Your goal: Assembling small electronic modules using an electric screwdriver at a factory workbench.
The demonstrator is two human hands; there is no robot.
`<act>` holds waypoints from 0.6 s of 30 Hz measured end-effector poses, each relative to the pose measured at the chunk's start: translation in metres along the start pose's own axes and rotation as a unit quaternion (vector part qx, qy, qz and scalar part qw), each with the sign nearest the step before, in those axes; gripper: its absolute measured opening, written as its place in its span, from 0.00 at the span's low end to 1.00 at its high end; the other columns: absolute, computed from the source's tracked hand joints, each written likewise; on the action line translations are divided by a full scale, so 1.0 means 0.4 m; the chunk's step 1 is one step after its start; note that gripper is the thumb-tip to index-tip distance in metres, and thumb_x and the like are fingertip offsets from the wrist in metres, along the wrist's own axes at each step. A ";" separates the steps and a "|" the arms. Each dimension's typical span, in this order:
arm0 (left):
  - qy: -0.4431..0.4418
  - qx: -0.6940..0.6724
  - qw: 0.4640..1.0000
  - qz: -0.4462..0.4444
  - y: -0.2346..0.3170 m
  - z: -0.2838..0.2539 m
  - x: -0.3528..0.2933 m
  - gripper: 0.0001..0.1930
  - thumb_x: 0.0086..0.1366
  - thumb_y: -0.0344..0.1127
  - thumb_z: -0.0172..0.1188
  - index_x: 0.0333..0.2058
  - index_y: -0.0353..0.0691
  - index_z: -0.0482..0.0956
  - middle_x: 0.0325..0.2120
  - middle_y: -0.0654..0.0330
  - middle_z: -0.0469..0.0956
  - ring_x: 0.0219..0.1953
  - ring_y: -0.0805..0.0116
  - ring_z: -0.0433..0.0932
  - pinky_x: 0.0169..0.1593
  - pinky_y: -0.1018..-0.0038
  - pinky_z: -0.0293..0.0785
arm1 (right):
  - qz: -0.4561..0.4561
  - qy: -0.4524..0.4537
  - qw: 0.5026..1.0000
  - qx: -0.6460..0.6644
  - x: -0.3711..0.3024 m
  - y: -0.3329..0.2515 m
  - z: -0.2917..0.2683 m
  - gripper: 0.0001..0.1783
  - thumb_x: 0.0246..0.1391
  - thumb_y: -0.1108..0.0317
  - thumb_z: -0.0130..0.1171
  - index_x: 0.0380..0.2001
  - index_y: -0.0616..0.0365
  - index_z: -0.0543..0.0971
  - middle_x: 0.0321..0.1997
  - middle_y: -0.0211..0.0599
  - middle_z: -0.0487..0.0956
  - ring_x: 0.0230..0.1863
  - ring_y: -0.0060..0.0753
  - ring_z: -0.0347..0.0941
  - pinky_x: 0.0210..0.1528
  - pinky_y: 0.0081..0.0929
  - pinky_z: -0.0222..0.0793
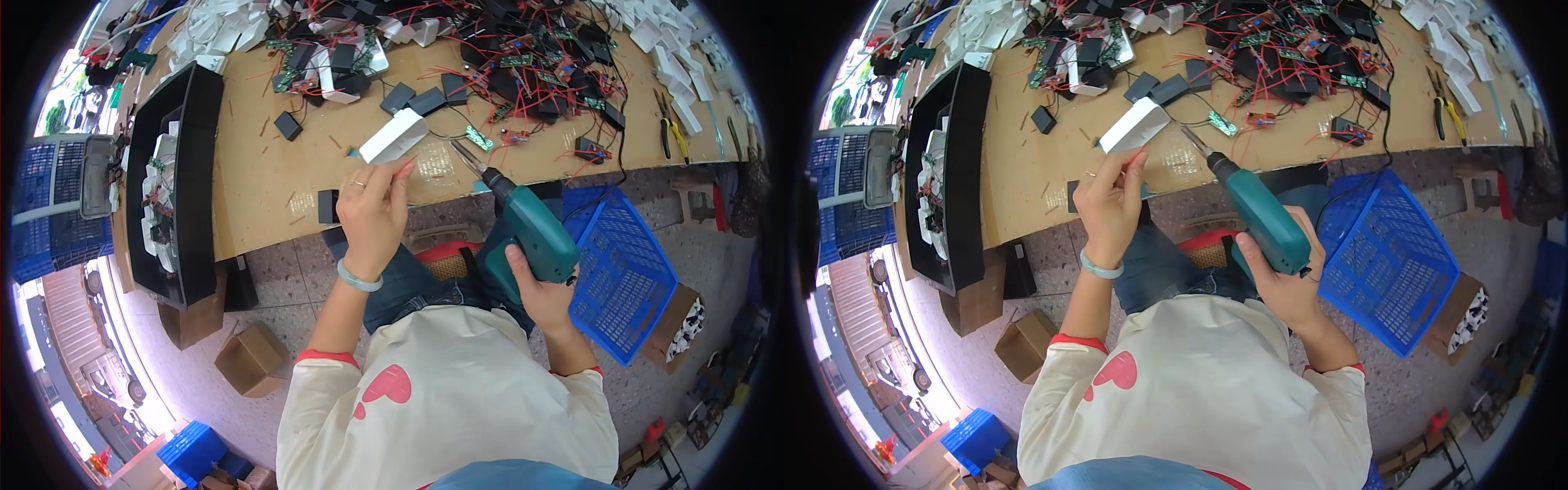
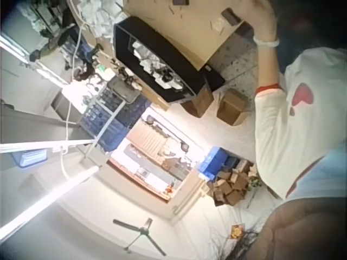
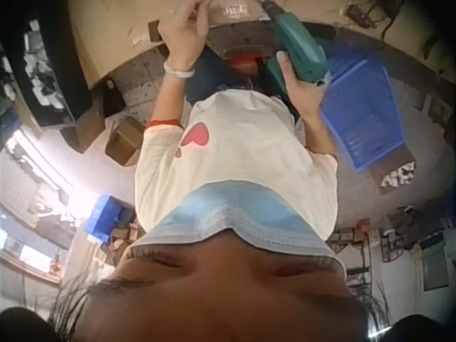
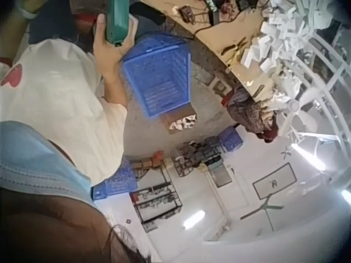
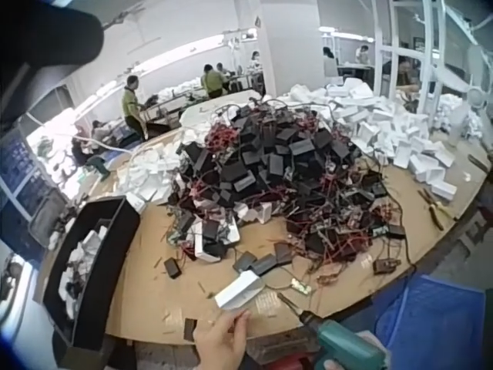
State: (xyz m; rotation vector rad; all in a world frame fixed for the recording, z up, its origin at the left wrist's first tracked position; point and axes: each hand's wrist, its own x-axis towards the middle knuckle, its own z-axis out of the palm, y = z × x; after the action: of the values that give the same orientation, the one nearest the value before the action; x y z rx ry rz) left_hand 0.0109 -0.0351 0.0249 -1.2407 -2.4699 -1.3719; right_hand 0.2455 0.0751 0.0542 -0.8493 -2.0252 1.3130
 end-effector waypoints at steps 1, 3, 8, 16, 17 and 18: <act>0.023 0.054 0.997 0.040 -0.001 0.005 0.004 0.05 0.64 0.30 0.70 0.39 0.42 0.87 0.27 0.59 0.79 0.30 0.62 0.76 0.37 0.66 0.70 | 0.002 0.002 1.000 0.006 -0.002 0.003 0.000 0.13 0.57 0.73 0.74 0.43 0.66 0.83 0.43 0.42 0.81 0.40 0.37 0.78 0.43 0.30 0.73; 0.045 0.107 0.990 0.081 0.000 0.016 0.012 0.06 0.62 0.30 0.71 0.39 0.42 0.87 0.31 0.58 0.80 0.35 0.61 0.77 0.40 0.64 0.71 | 0.005 0.005 1.000 0.014 -0.003 0.009 0.002 0.12 0.57 0.73 0.74 0.42 0.66 0.83 0.43 0.42 0.81 0.40 0.37 0.78 0.43 0.30 0.74; 0.121 0.213 0.955 0.168 -0.004 0.045 0.072 0.08 0.61 0.31 0.72 0.39 0.39 0.88 0.48 0.53 0.82 0.50 0.50 0.78 0.51 0.58 0.75 | -0.034 0.008 0.999 0.017 0.003 0.015 0.008 0.13 0.56 0.74 0.74 0.42 0.67 0.83 0.41 0.43 0.82 0.41 0.38 0.79 0.43 0.30 0.74; -0.007 0.060 0.996 0.071 -0.073 0.014 0.137 0.05 0.60 0.29 0.68 0.35 0.36 0.86 0.47 0.55 0.85 0.51 0.49 0.79 0.54 0.59 0.77 | -0.044 0.001 0.999 0.028 0.010 0.003 0.017 0.13 0.56 0.75 0.74 0.42 0.67 0.83 0.40 0.42 0.82 0.40 0.38 0.78 0.43 0.30 0.74; -0.026 0.071 0.994 0.076 -0.069 0.007 0.139 0.05 0.61 0.29 0.68 0.35 0.36 0.86 0.47 0.55 0.85 0.51 0.49 0.79 0.54 0.59 0.77 | -0.045 -0.002 0.999 0.018 0.009 0.000 0.019 0.13 0.56 0.75 0.74 0.42 0.67 0.83 0.40 0.42 0.82 0.40 0.38 0.78 0.43 0.30 0.74; -0.044 0.082 0.992 0.080 -0.068 0.004 0.138 0.06 0.61 0.29 0.68 0.35 0.35 0.86 0.47 0.55 0.85 0.51 0.48 0.79 0.54 0.59 0.77 | -0.044 -0.003 0.999 0.017 0.010 -0.001 0.023 0.13 0.56 0.75 0.74 0.42 0.67 0.83 0.40 0.42 0.82 0.40 0.38 0.78 0.43 0.30 0.74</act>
State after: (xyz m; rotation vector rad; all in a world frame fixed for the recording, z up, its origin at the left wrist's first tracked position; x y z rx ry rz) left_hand -0.0441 -0.0074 0.0276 -1.4535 -2.4190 -1.0748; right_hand 0.2359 0.0727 0.0518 -0.7317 -2.0150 1.2991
